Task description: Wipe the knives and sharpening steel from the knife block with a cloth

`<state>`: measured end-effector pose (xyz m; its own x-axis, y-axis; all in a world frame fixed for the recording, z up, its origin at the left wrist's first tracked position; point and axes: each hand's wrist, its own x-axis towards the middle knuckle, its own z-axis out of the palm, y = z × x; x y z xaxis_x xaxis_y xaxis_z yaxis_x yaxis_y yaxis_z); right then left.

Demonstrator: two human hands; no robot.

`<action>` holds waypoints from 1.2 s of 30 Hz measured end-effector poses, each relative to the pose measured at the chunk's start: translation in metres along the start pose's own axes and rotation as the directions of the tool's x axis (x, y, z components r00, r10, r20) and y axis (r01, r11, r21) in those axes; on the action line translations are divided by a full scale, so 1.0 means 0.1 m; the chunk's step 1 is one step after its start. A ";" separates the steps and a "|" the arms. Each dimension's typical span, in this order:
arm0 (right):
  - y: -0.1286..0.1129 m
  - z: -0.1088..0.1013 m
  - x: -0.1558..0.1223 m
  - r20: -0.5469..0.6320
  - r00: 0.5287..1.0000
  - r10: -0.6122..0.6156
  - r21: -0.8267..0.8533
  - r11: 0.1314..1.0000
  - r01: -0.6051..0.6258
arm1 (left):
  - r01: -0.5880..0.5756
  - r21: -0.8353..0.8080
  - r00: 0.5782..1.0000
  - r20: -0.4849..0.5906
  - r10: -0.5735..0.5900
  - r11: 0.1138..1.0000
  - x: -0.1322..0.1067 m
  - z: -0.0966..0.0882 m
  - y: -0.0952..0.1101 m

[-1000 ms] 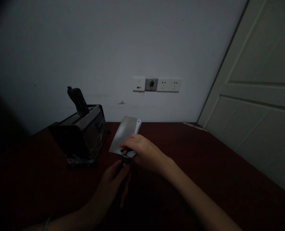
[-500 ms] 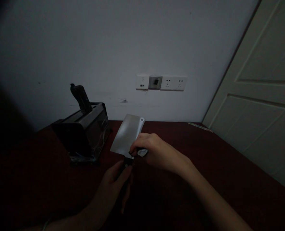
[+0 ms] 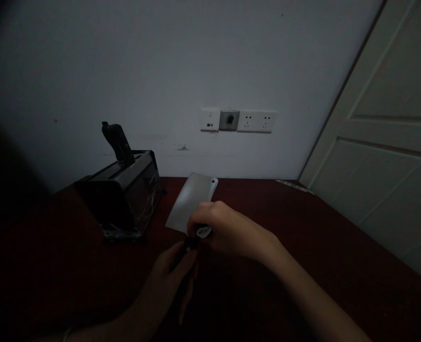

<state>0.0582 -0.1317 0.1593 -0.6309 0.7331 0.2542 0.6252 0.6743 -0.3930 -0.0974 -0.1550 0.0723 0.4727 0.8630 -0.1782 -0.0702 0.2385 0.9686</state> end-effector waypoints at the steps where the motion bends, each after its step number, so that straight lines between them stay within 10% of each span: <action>1: 0.00 -0.02 -0.01 0.021 1.000 0.010 -0.003 1.000 -0.010 | 0.007 -0.002 1.000 -0.004 -0.007 1.000 0.00 0.00 0.00; 36: -0.31 -0.26 -0.12 -0.204 0.977 -0.067 -0.014 0.998 0.066 | -0.079 -0.027 0.997 0.010 0.080 0.996 -0.18 0.01 0.17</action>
<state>0.0581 -0.1590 0.1910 -0.5645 0.6890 0.4547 0.5888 0.7221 -0.3631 -0.1065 -0.1670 0.0923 0.4742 0.8749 -0.0987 -0.1308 0.1809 0.9748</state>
